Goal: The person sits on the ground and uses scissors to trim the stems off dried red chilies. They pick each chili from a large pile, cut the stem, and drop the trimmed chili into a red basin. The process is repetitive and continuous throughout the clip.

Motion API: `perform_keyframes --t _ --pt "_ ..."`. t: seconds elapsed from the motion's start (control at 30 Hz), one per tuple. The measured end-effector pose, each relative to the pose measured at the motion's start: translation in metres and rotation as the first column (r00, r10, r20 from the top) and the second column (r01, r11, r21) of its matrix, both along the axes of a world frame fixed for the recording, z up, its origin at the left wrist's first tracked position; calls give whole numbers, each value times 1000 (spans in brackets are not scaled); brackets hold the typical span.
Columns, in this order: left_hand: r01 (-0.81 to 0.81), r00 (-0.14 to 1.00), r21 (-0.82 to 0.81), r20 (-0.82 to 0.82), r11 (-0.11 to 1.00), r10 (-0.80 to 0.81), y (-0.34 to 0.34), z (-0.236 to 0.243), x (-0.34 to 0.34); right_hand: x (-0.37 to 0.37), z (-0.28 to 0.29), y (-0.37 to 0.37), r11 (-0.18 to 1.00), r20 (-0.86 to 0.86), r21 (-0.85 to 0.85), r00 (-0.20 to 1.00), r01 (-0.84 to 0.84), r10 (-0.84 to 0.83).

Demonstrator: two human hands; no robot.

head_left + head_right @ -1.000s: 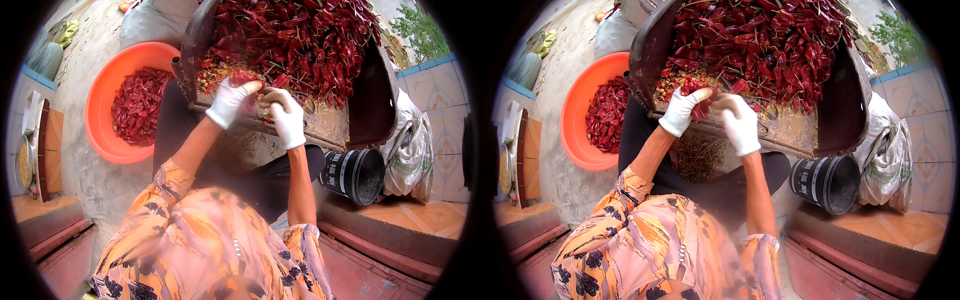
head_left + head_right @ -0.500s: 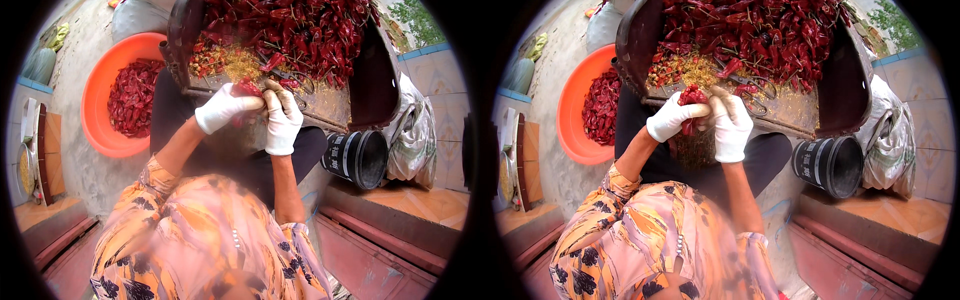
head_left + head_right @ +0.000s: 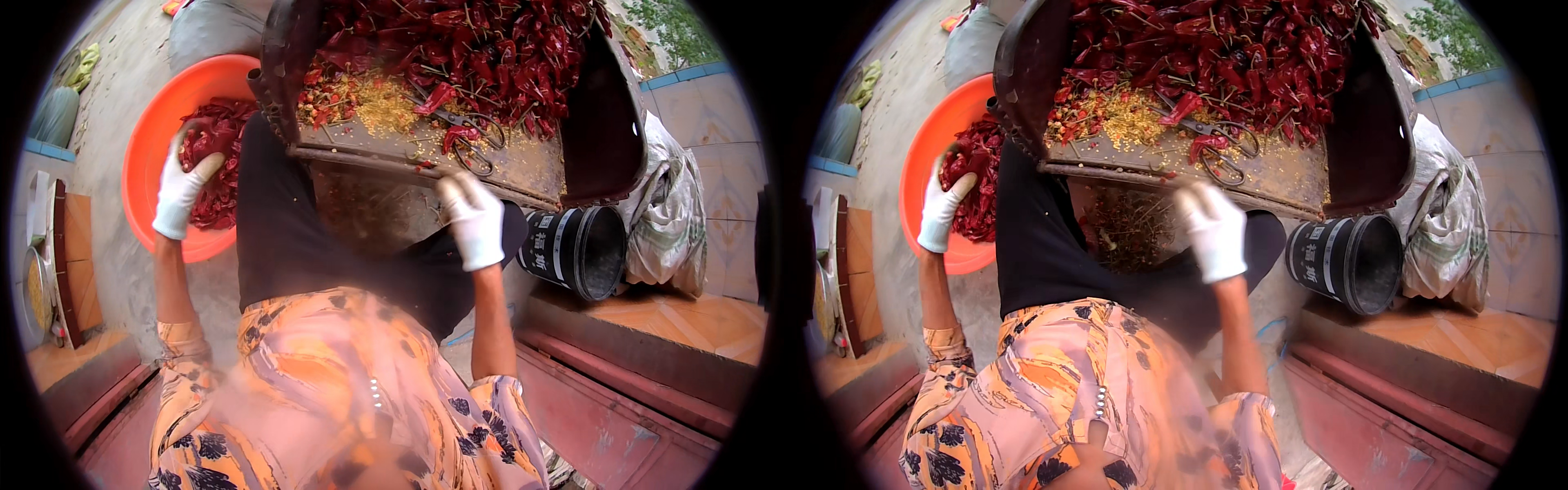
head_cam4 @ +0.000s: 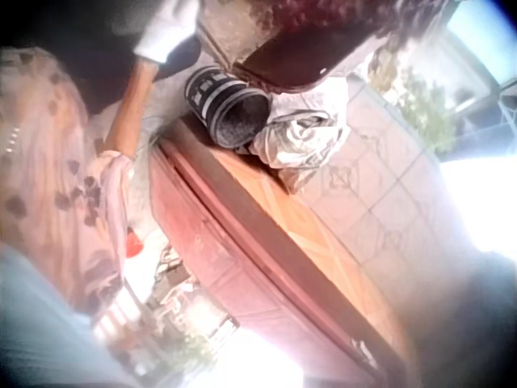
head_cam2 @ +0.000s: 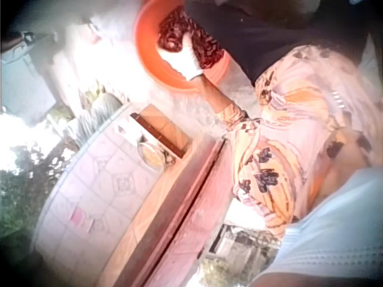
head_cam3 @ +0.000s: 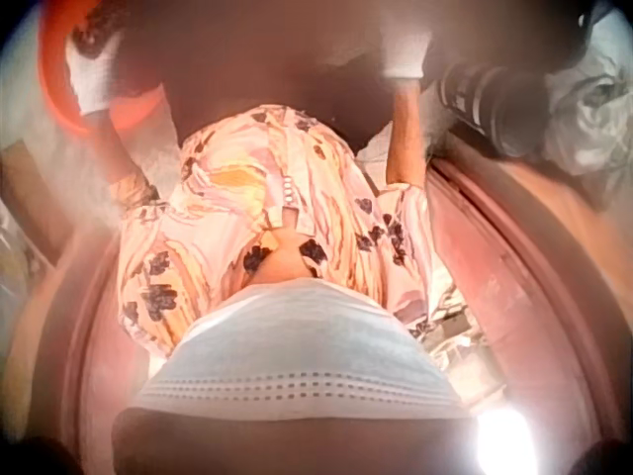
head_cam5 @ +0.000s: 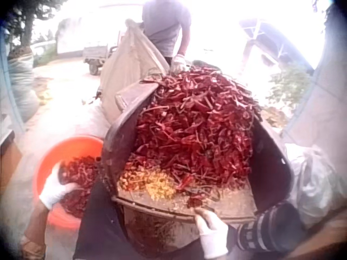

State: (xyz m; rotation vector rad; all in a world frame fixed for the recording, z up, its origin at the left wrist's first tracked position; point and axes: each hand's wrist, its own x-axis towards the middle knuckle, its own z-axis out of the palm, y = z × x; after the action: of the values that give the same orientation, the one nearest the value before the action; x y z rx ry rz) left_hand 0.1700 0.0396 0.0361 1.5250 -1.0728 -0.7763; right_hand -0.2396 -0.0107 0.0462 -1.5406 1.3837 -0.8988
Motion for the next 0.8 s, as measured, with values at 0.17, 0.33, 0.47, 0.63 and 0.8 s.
perform_keyframes --t 0.17,0.33,0.47,0.63,0.8 --pt "-266 949 -122 139 956 282 -3 6 -29 -26 -6 -61 852 -390 -522 901 -47 -189" --pt "278 959 -84 -28 957 -281 -15 -3 -140 -9 -25 -90 849 -719 -461 669 -258 -187" --pt "568 767 81 -411 819 -492 -57 6 -188 -10 -10 -78 767 -361 -631 919 -115 -159" --pt "687 28 -324 -883 650 -469 -77 -12 -224 24 -7 -29 749 -345 -623 939 -226 -4" --pt "662 136 -239 -894 711 -426 -74 -6 -231 22 -3 -4 969 404 -233 915 76 25"
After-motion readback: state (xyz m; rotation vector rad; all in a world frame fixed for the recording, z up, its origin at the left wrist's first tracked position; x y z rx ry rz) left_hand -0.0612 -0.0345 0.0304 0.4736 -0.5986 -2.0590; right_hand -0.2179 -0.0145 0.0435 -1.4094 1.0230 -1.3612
